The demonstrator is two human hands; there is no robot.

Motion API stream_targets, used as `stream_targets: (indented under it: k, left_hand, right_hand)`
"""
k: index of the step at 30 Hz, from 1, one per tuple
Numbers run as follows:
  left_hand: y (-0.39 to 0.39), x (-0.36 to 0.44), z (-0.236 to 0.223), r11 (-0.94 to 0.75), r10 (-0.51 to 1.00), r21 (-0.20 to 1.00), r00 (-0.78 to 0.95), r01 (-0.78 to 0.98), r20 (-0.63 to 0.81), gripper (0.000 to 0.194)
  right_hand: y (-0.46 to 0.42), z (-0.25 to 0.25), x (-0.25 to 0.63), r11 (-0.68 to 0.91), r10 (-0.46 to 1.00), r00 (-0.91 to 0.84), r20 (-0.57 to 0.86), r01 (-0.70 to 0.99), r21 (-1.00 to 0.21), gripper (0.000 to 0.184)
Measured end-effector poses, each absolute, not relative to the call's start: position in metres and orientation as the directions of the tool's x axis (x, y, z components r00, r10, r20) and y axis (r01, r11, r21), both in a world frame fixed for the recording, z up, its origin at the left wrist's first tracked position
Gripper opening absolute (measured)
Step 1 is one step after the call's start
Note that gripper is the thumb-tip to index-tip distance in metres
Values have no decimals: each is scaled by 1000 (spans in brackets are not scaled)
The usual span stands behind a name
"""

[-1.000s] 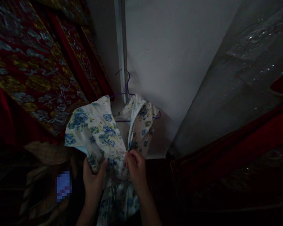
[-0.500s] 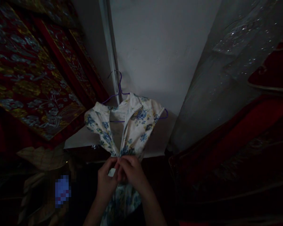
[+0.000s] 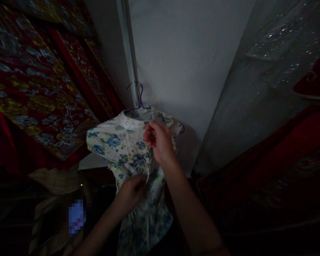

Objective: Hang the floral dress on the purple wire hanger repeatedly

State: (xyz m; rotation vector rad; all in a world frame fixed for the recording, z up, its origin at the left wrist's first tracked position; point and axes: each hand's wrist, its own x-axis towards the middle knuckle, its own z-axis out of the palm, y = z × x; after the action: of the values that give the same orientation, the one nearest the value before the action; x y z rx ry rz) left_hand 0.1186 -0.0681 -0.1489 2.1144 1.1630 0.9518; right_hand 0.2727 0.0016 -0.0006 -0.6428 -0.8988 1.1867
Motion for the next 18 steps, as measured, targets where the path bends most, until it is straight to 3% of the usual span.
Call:
stream_targets:
  k: [2, 5, 7, 10, 13, 16, 18]
  left_hand:
    - [-56, 116, -116, -530, 843, 734, 359, 424, 401, 35]
    - [-33, 115, -58, -666, 741, 671, 190, 324, 644, 51]
    - [-17, 117, -27, -768, 621, 550, 173, 329, 764, 45]
    - [-1, 124, -2, -836, 464, 333, 238, 436, 853, 18]
    - [4, 127, 6, -821, 384, 232, 205, 522, 900, 18]
    - [9, 105, 9, -779, 404, 392, -86, 490, 911, 19]
    - [18, 73, 9, -767, 495, 593, -362, 244, 790, 19]
  right_hand:
    - [-7, -10, 268, 299, 954, 100, 283, -403, -865, 27]
    - [-18, -14, 265, 324, 943, 18, 331, -273, -906, 29]
    - [-21, -9, 265, 374, 921, -32, 389, -212, -903, 29]
    - [-18, -4, 266, 457, 886, -13, 463, -138, -878, 27]
    - [-4, -19, 269, 480, 876, 72, 478, -22, -877, 26]
    - [6, -49, 272, 403, 910, 88, 405, 38, -915, 27]
    - [3, -67, 274, 339, 939, 52, 339, 6, -941, 28]
